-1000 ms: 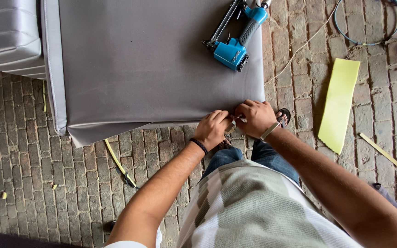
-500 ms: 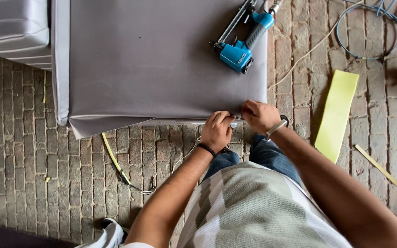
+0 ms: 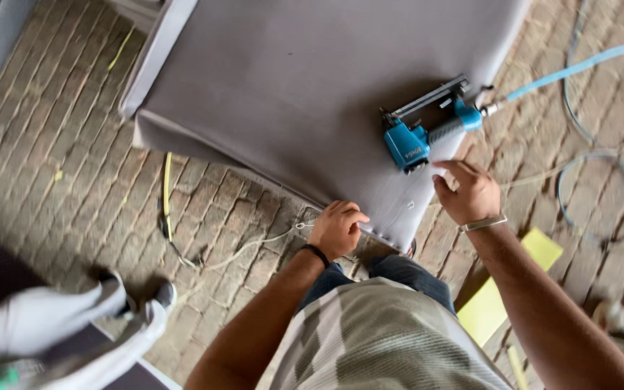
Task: The person uses a pneumatic staple gun to attach gray fabric to a sofa frame. They pull and smooth the fabric, then drive staples along the edges and seams to secure the material. The person repositions the fabric and continues stapling along different sections of the sofa.
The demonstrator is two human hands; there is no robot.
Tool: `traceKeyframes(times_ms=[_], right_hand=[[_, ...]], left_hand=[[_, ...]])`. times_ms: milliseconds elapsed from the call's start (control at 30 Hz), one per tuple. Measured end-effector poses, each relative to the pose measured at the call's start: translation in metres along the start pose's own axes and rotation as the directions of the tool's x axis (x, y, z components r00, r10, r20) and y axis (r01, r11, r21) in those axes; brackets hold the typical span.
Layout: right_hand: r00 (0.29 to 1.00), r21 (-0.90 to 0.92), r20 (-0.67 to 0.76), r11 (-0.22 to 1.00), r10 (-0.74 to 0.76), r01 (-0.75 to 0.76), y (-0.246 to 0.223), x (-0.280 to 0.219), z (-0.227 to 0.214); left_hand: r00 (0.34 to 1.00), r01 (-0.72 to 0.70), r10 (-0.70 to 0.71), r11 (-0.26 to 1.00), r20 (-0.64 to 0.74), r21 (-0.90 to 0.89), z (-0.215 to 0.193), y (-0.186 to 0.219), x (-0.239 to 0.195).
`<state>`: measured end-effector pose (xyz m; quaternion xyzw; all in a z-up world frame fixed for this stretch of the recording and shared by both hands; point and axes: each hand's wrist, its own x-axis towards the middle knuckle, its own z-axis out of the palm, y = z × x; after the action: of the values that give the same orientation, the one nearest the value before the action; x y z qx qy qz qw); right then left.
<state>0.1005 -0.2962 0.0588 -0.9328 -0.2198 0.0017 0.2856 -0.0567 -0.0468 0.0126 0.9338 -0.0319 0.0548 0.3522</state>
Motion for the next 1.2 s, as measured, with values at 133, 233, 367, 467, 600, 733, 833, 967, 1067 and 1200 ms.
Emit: traceKeyframes(times_ms=[133,233,367,467,600,733,833,967,1067,1200], right_hand=[[0.872,-0.292,-0.008,0.835,-0.490,0.467,0.018,0.067,-0.005],[0.854,-0.247,0.147,0.818,-0.499,0.520,0.040,0.101,0.012],[0.885,-0.189,0.247,0.877,-0.394,0.443,0.043,0.120,0.040],[0.894,-0.151,0.271,0.902,-0.356,0.405,0.014,0.118,0.053],[0.939,-0.174,0.296,0.957,-0.175,0.234,-0.055,0.111,0.062],[0.864,-0.252,0.481,0.967,0.152,-0.029,-0.099,0.133,0.042],[0.923,0.038,0.368,0.990,0.111,-0.134,-0.140,0.153,0.037],[0.889,0.134,0.400,0.974,-0.224,0.185,-0.229,0.195,0.095],[0.761,0.208,0.500,0.910,-0.413,0.358,-0.312,0.235,0.163],[0.525,0.221,0.687,0.832,-0.503,0.508,-0.409,0.290,0.256]], left_hand=[[0.959,0.231,-0.234,0.972,-0.158,-0.041,-0.001,0.016,-0.002],[0.867,0.391,-0.395,0.917,-0.303,-0.076,0.003,0.016,-0.010],[0.721,0.539,-0.579,0.814,-0.380,-0.217,-0.002,-0.007,-0.036],[0.586,0.617,-0.700,0.712,-0.408,-0.335,-0.018,-0.032,-0.045],[0.318,0.843,-0.902,0.410,-0.292,-0.349,-0.075,-0.083,-0.026],[0.146,0.736,-0.876,0.407,-0.460,-0.541,-0.148,-0.155,0.001],[-0.014,0.583,-0.915,0.320,-0.403,-0.747,-0.209,-0.223,0.020],[-0.062,0.271,-0.994,0.070,-0.090,-0.960,-0.255,-0.289,0.026],[-0.077,0.002,-0.994,0.072,-0.072,-0.997,-0.261,-0.302,0.016],[-0.065,0.130,-0.947,0.306,-0.316,-0.943,-0.249,-0.306,0.007]])
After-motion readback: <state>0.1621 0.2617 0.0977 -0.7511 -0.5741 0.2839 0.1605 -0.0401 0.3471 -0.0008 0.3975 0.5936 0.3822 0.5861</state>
